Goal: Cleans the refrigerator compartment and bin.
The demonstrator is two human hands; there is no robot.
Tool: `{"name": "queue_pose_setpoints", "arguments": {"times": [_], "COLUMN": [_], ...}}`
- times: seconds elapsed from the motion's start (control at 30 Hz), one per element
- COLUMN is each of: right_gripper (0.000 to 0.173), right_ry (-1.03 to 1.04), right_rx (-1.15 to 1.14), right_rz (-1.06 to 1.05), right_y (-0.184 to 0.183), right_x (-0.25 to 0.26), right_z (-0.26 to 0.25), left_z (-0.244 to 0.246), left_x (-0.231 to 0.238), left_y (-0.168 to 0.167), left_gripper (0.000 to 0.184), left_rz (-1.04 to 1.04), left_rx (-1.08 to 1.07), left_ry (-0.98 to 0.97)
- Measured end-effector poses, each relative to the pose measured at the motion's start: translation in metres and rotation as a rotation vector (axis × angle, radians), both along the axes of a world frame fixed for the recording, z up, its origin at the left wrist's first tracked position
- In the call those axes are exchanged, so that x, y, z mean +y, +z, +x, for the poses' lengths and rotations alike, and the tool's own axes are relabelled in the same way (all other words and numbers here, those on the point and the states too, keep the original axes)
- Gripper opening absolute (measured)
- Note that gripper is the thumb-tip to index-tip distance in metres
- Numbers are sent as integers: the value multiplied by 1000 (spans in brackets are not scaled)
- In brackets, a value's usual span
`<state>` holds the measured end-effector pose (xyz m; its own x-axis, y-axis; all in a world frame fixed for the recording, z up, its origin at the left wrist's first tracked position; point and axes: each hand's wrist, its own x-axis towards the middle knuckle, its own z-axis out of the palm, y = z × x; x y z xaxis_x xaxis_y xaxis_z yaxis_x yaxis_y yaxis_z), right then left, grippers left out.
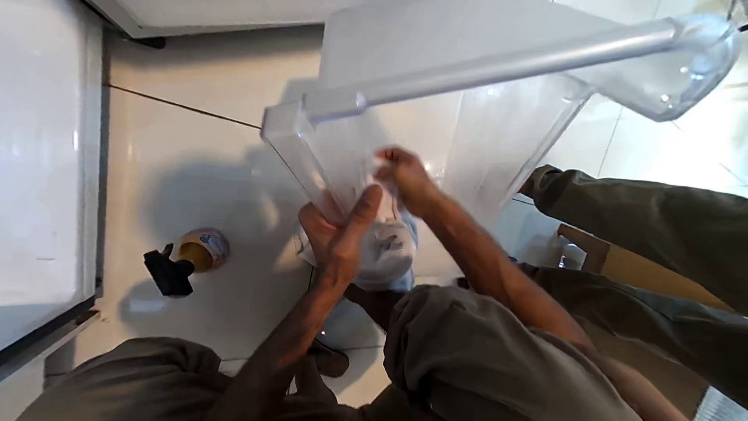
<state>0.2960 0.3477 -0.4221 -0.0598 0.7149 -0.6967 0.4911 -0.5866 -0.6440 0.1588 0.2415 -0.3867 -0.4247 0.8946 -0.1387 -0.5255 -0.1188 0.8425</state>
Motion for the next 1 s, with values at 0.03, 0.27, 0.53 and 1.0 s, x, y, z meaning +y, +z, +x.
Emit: {"name": "queue_pose_setpoints", "arguments": {"times": [0.03, 0.27, 0.53, 1.0], "right_gripper": [43, 47, 31, 34], "right_ry": [-123, 328, 87, 531], "right_rx": [159, 356, 4, -224], "right_rz": [40, 576, -142, 782], "right_y": [29, 50, 33, 13], "right_x": [6, -64, -98, -168], "right_z": [-22, -42, 8, 75], "left_z": [-1, -21, -14, -19], "left_x": [-6, -7, 7, 40], "left_y": [-1, -18, -18, -7], "left_gripper": [12, 52, 67, 65], "left_rz": [-20, -43, -264, -325], "left_rx": [6, -176, -268, -319], "left_ry": [-24, -47, 1, 173]}}
